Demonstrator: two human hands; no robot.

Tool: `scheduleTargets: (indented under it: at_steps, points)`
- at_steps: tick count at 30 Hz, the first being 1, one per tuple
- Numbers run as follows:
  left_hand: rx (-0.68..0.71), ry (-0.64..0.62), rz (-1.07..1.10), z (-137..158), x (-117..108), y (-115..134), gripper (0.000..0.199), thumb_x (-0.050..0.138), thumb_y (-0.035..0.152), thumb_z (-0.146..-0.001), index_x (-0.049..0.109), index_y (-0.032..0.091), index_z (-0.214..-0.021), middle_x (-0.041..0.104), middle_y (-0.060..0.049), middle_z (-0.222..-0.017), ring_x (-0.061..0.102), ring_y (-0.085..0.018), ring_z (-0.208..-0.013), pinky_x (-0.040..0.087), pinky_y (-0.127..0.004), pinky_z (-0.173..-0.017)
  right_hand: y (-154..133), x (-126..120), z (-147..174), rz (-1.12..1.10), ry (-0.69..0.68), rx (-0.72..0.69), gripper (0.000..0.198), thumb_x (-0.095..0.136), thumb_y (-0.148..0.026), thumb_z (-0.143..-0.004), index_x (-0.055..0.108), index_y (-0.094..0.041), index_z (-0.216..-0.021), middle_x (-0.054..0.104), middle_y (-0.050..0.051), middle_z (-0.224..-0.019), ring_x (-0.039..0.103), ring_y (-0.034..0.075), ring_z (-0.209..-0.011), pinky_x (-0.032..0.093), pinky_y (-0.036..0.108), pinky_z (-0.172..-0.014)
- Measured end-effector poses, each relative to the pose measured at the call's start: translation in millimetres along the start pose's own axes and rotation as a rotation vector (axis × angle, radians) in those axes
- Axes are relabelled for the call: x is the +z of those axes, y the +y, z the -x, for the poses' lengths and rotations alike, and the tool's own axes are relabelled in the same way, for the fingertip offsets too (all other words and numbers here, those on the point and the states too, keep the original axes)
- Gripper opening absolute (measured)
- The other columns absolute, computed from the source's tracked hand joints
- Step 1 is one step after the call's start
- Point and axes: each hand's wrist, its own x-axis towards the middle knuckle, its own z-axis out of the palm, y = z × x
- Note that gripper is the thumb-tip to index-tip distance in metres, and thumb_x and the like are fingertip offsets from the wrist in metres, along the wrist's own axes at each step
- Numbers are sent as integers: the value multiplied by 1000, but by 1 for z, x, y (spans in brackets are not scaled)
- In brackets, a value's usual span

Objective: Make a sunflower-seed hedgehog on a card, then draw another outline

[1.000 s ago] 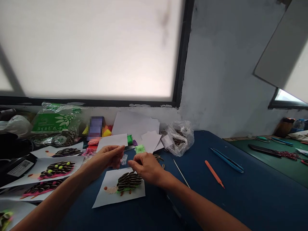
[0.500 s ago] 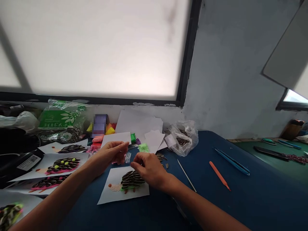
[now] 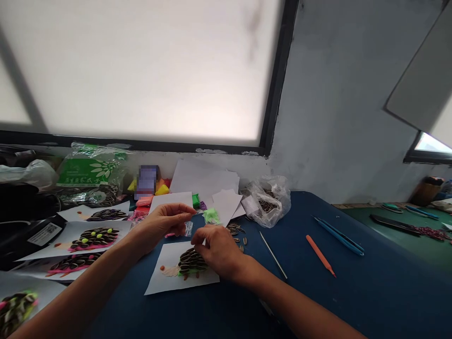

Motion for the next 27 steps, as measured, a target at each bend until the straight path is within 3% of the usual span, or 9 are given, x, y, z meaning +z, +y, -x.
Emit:
scheduleTargets:
  at_steps: [10, 15, 27]
  points:
    - [15, -22, 20, 1, -1, 1, 33, 82, 39, -61, 62, 17, -76, 59, 4, -61, 54, -9, -49, 41, -23, -51, 6, 9, 1, 108, 44, -3, 4, 68, -15, -82, 72, -17, -83, 62, 5, -91, 58, 16, -78, 46, 28, -70]
    - [9, -25, 16, 2, 2, 4, 38, 80, 46, -62, 63, 16, -77, 60, 3, -65, 53, -8, -49, 40, -23, -52, 8, 13, 1, 118, 40, -32, 9, 66, -11, -82, 73, -17, -85, 62, 5, -92, 60, 17, -83, 49, 29, -75]
    - [23, -50, 38, 1, -1, -1, 34, 80, 42, -65, 63, 15, -78, 62, 3, -67, 54, -7, -49, 41, -21, -50, 8, 13, 2, 111, -4, -33, 8, 68, -10, -80, 71, -17, -81, 61, 6, -96, 61, 19, -87, 50, 30, -76]
